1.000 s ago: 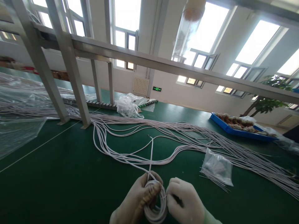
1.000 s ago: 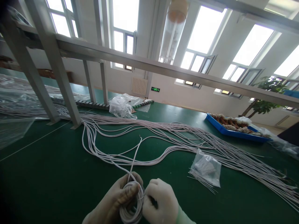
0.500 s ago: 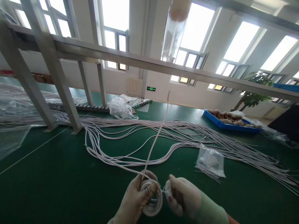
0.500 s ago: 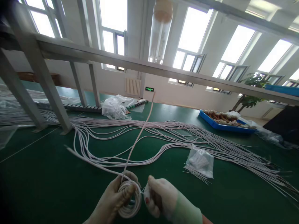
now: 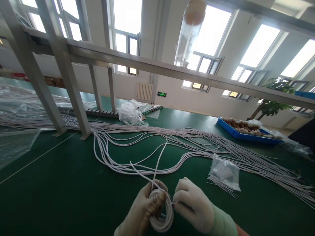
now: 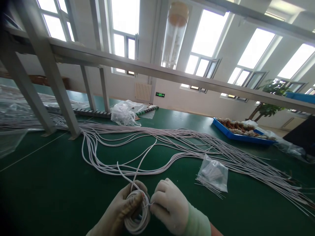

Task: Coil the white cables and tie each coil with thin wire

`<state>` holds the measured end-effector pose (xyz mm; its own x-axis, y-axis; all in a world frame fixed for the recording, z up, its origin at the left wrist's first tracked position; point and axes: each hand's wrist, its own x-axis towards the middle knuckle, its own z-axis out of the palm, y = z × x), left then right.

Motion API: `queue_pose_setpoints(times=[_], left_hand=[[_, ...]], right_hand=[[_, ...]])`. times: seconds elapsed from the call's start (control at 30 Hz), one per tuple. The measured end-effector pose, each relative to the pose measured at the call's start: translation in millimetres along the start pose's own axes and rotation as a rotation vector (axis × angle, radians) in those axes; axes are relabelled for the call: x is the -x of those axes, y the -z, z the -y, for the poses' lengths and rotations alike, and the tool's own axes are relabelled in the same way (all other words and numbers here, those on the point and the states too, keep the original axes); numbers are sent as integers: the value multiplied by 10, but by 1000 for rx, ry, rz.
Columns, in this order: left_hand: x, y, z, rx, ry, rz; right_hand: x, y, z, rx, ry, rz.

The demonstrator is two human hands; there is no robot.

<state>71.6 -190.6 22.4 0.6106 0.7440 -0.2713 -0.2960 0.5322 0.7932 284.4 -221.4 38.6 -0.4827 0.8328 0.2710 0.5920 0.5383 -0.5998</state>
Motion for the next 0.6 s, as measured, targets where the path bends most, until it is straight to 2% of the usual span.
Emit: queue_pose_setpoints(times=[0.07, 0.17, 0.23, 0.27, 0.33, 0.47, 0.6], left_hand=[[8, -11, -15, -75, -14, -42], [18, -26, -4, -333, -66, -60], [17, -28, 16, -451, -106, -70], [15, -27, 21, -452, -112, -88], [16, -19, 14, -345, -89, -134], [30, 16, -31, -81, -12, -101], [41, 43, -14, -3, -14, -56]], right_hand=[[-33, -59, 43, -160, -229, -22], [-57, -214, -9, -614, -681, 72], [-50, -285, -77, -882, -829, 139], [-42, -292, -101, -944, -836, 144], [-19, -245, -106, -891, -757, 77], [19, -59, -37, -351, -433, -112], [18, -9, -105, -52, -126, -53]])
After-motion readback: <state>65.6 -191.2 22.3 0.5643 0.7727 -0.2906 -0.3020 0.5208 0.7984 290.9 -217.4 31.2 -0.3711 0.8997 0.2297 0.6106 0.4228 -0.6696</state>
